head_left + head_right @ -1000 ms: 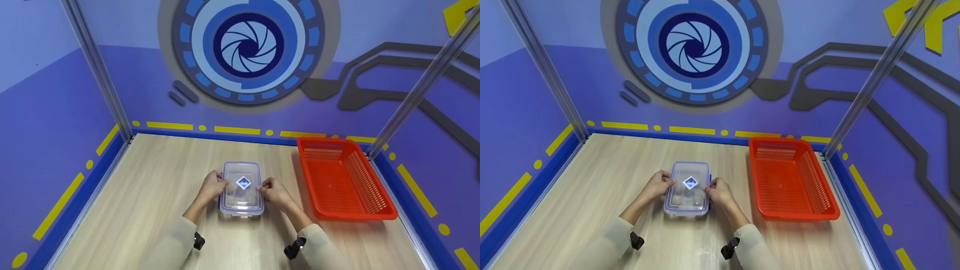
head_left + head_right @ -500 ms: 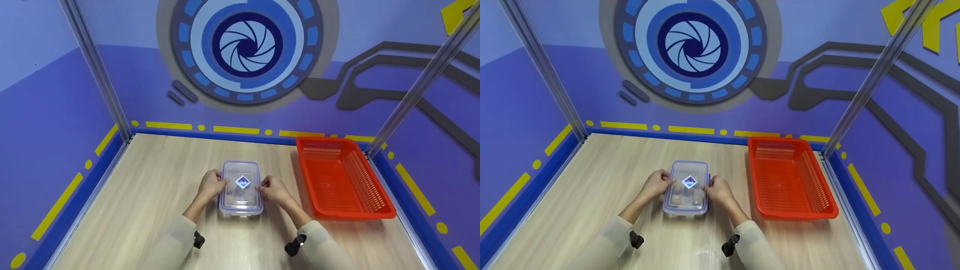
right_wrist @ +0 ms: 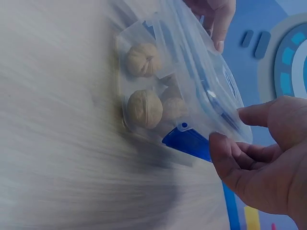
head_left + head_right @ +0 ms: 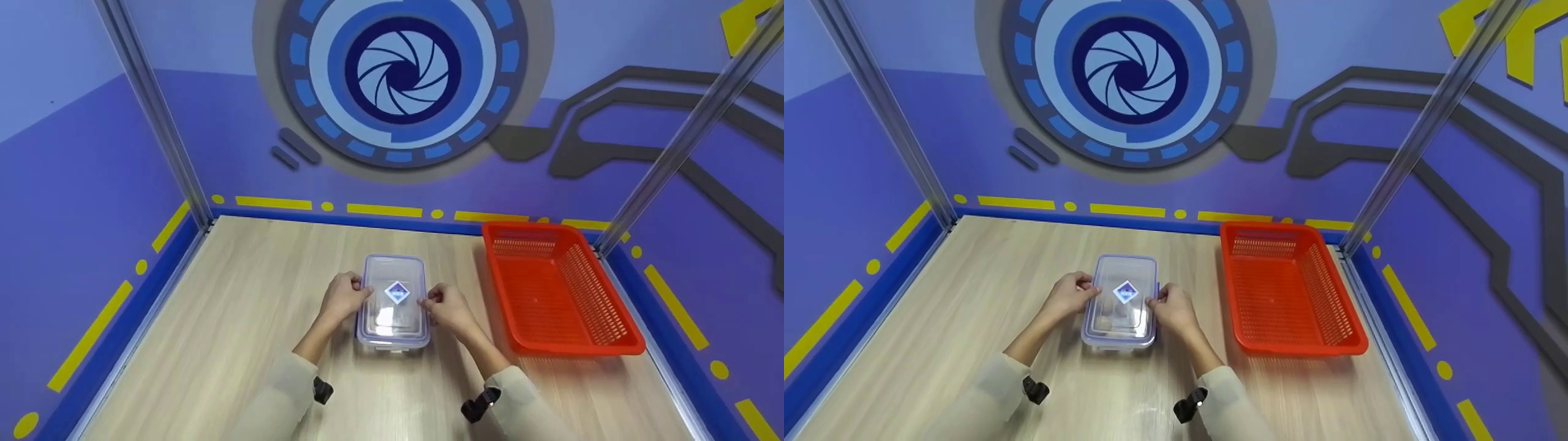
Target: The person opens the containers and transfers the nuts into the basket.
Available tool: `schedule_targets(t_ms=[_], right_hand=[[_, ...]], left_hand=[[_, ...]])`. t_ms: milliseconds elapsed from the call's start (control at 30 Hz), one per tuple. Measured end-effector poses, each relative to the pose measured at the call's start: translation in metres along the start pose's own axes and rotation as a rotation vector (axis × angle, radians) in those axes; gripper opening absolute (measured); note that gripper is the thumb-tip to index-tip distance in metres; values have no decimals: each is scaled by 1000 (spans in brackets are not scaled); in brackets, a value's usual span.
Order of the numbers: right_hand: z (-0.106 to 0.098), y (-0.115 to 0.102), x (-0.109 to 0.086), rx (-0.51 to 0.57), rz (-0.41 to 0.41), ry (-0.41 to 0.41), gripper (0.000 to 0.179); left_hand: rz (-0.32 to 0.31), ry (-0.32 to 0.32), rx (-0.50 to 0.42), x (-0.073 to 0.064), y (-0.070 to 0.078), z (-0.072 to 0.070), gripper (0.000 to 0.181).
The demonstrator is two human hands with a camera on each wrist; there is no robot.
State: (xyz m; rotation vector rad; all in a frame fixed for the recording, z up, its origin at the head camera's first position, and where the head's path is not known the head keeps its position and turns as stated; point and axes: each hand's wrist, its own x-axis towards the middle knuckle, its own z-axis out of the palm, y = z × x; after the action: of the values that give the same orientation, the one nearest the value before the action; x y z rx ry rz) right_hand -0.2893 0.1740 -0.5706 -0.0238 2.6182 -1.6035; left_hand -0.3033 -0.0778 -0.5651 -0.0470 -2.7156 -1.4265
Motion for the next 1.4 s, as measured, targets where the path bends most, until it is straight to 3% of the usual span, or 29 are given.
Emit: schedule_targets(t_ms=[167,400,667,833,1067,1233,1400], right_hand=[[-4,-5,-2,16,3,1,16],[-12,-20,0,28,-6,12,16],[-14,-39,6,90,-11,-2,15],[-11,-52,12,169,31,6,19],[-4,-67,22,220,75,52,19],[-1,-71,25,198,18,77,19],[1,-74,27,223,-39,54,20]], left_hand=[[-11,-19,-18,-1,5,-4,28],[22,-10,-56,2,12,-14,31],[-31,-5,-164,4,24,-34,36],[-11,25,-157,11,31,-46,36],[-47,49,-214,21,34,-59,38],[-61,70,-213,24,36,-65,39],[-50,103,-197,25,36,-71,40]])
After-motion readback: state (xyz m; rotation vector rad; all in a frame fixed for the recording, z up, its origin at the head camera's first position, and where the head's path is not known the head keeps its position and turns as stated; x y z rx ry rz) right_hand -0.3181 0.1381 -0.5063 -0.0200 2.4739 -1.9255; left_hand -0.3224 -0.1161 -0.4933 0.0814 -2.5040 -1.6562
